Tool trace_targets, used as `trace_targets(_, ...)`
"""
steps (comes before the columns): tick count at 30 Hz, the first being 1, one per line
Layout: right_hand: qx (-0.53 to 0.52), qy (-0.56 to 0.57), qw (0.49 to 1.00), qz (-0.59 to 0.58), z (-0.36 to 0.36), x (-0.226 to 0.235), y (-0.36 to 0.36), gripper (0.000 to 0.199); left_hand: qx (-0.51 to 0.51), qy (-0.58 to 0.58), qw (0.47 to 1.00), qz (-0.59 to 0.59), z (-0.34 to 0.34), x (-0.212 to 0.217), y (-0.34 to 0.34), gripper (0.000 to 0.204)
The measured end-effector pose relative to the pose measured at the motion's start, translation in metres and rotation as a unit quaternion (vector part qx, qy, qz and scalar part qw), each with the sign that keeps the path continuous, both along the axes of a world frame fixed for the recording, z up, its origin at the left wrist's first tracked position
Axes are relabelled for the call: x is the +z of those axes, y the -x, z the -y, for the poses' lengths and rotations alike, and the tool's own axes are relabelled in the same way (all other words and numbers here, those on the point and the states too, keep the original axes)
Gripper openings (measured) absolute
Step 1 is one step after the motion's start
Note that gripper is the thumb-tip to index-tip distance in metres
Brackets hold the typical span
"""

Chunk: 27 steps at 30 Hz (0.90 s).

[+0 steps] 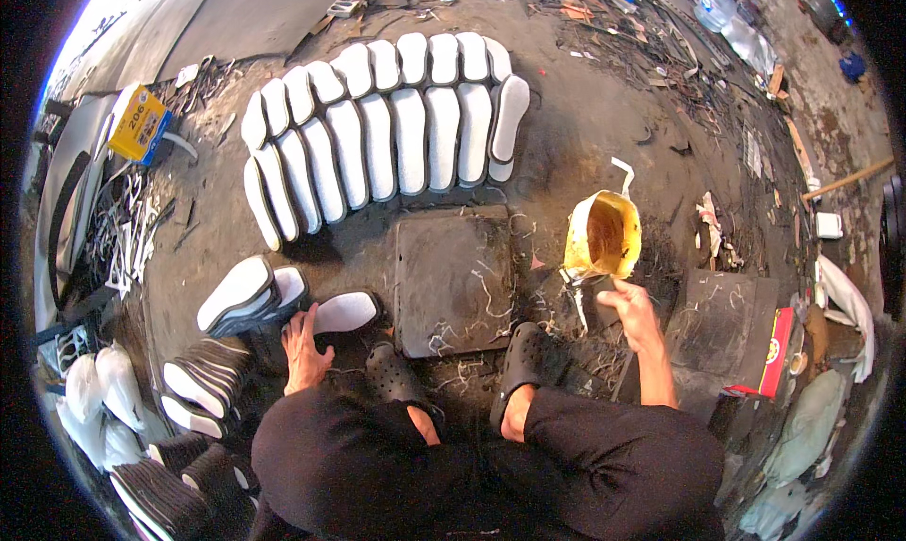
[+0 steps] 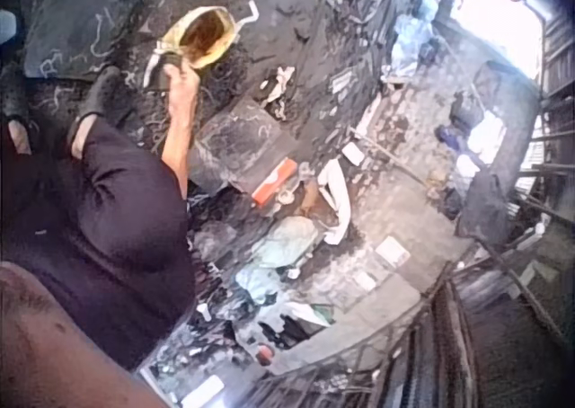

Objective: The person sits on the floor and applies glue to white shoe insoles using a brush. They pick up insoles from a stack, coat the surface, and place them back in a row. The process is repeated for multiple insoles.

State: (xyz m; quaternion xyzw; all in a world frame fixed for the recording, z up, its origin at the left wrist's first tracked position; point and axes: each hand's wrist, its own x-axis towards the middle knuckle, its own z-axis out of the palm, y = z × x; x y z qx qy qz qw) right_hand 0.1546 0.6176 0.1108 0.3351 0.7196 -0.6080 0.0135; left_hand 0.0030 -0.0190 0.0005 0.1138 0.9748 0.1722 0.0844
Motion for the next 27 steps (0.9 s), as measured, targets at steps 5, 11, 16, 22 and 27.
trace_targets(5, 0.118, 0.018, 0.979, -0.167, 0.081, 0.151, 0.08, 0.038, 0.017, -0.062, 0.998, 0.003, -0.017, 0.014, 0.012, 0.083)
trace_targets(11, 0.118, -0.039, 0.966, -0.228, 0.117, 0.141, 0.135, 0.032, 0.105, -0.006, 0.993, -0.054, -0.052, 0.059, -0.008, 0.073)
trace_targets(16, 0.117, -0.009, 0.966, -0.229, 0.125, 0.127, 0.145, 0.031, 0.114, -0.118, 0.986, 0.003, -0.034, 0.062, -0.016, 0.07)
trace_targets(22, 0.066, -0.006, 0.974, -0.219, 0.137, 0.091, 0.154, 0.031, 0.057, -0.267, 0.961, -0.049, -0.187, 0.074, -0.019, 0.066)
trace_targets(27, 0.106, -0.174, 0.956, -0.211, 0.191, -0.009, 0.175, 0.026, 0.001, -0.148, 0.989, -0.03, -0.245, 0.01, -0.027, 0.084)
